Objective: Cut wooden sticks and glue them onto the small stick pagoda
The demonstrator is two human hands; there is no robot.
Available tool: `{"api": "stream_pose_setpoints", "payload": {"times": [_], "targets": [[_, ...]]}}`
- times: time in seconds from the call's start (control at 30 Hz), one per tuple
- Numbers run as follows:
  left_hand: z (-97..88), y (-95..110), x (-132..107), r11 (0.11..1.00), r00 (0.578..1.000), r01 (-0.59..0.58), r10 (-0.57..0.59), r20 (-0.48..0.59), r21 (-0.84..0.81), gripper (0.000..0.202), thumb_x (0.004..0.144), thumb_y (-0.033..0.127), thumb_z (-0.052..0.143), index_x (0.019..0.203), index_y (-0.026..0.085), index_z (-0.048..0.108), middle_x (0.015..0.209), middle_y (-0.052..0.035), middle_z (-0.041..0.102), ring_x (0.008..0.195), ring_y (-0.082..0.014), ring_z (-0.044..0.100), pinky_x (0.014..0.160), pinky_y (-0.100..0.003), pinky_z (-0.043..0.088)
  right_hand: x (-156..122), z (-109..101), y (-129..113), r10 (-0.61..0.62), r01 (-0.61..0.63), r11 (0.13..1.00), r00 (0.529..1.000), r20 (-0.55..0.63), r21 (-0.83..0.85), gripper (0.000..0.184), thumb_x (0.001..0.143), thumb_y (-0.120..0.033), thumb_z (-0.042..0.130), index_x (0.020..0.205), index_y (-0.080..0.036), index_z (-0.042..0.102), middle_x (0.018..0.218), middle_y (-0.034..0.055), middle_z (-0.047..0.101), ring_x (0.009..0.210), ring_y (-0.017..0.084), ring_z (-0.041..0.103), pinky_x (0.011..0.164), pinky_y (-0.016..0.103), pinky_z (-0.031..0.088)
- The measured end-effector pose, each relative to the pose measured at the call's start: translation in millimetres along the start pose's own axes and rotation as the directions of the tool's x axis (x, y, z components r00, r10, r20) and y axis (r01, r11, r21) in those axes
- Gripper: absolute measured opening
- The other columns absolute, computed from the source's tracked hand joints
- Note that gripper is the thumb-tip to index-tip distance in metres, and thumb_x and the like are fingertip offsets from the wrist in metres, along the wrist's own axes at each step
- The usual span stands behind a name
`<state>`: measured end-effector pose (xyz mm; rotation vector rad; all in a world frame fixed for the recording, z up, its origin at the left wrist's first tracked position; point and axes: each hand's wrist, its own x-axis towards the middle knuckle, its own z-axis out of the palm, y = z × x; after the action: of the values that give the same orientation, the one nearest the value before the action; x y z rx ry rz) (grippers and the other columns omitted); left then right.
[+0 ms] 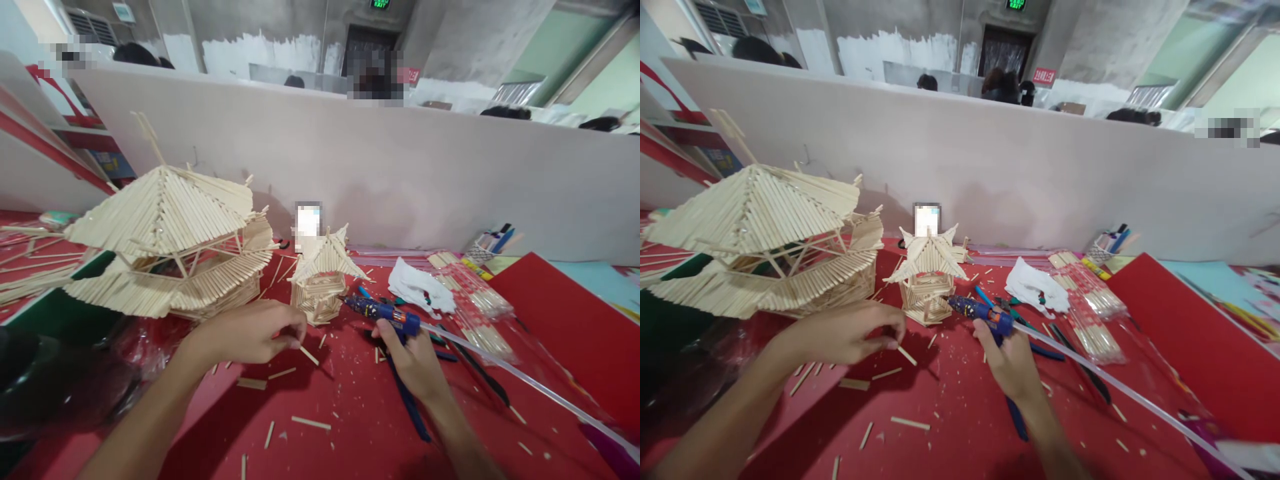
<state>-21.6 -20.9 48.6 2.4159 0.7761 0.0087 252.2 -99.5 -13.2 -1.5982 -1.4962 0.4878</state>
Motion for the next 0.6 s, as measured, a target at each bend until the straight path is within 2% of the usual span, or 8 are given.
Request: {"api": "stream_pose_setpoints", "payload": {"times": [0.17,0.3,0.4,0.5,0.6], "targets": [[0.7,0,0,1.0,1.0,-0.006,0.006,-0.008,0.021,0.015,0.084,0.012,0.056,0.092,0.022,0.065,0.09,-0.0006,0.07,0.08,-0.0172,0.063,0.067,-0.026,0.04,2,-3,1,0.013,-0.013,0.997,1.0,0.001,0.077,0.042,0.09,-0.052,0.05,0.082,-0.017,0.071,0.07,0.0062,0.072,0.071,0.024,0.067,0.071,0.033,0.053],[1.4,-1,0,1.0,1.0,-0.009,0.009,-0.012,0.018,0.014,0.084,0.012,0.058,0.091,0.022,0.064,0.088,0.0002,0.07,0.079,-0.0168,0.063,0.066,-0.026,0.04,3,-1,-3,0.0,0.0,0.998,1.0,0.001,0.062,0.039,0.089,-0.051,0.05,0.076,-0.019,0.068,0.066,0.0048,0.068,0.07,0.024,0.065,0.07,0.033,0.052],[-0.2,-3,-1,0.999,0.999,-0.038,0.037,-0.033,-0.015,0.012,0.086,0.013,0.057,0.092,0.022,0.064,0.09,0.0003,0.069,0.081,-0.0163,0.063,0.069,-0.026,0.041,2,-4,-1,0.051,-0.052,0.997,0.999,0.012,0.05,0.042,0.088,-0.055,0.049,0.071,-0.02,0.065,0.057,0.0023,0.061,0.064,0.023,0.061,0.066,0.033,0.05],[-4.1,-5,-1,0.992,0.995,-0.083,0.077,-0.061,-0.09,0.007,0.091,0.019,0.056,0.091,0.021,0.063,0.092,-0.0005,0.069,0.084,-0.0159,0.063,0.074,-0.026,0.043,-1,-16,8,0.188,-0.202,0.977,0.965,0.183,0.062,0.045,0.085,-0.06,0.052,0.069,-0.02,0.062,0.054,0.0003,0.057,0.059,0.021,0.058,0.062,0.033,0.049],[-7.0,-8,0,0.978,0.991,-0.107,0.091,-0.094,-0.177,0.01,0.093,0.025,0.056,0.088,0.02,0.063,0.088,-0.0004,0.068,0.082,-0.0152,0.063,0.075,-0.026,0.044,-6,-28,21,0.253,-0.313,0.946,0.878,0.407,0.088,0.038,0.076,-0.054,0.067,0.085,-0.016,0.066,0.073,0.0027,0.066,0.072,0.022,0.062,0.07,0.034,0.051]]}}
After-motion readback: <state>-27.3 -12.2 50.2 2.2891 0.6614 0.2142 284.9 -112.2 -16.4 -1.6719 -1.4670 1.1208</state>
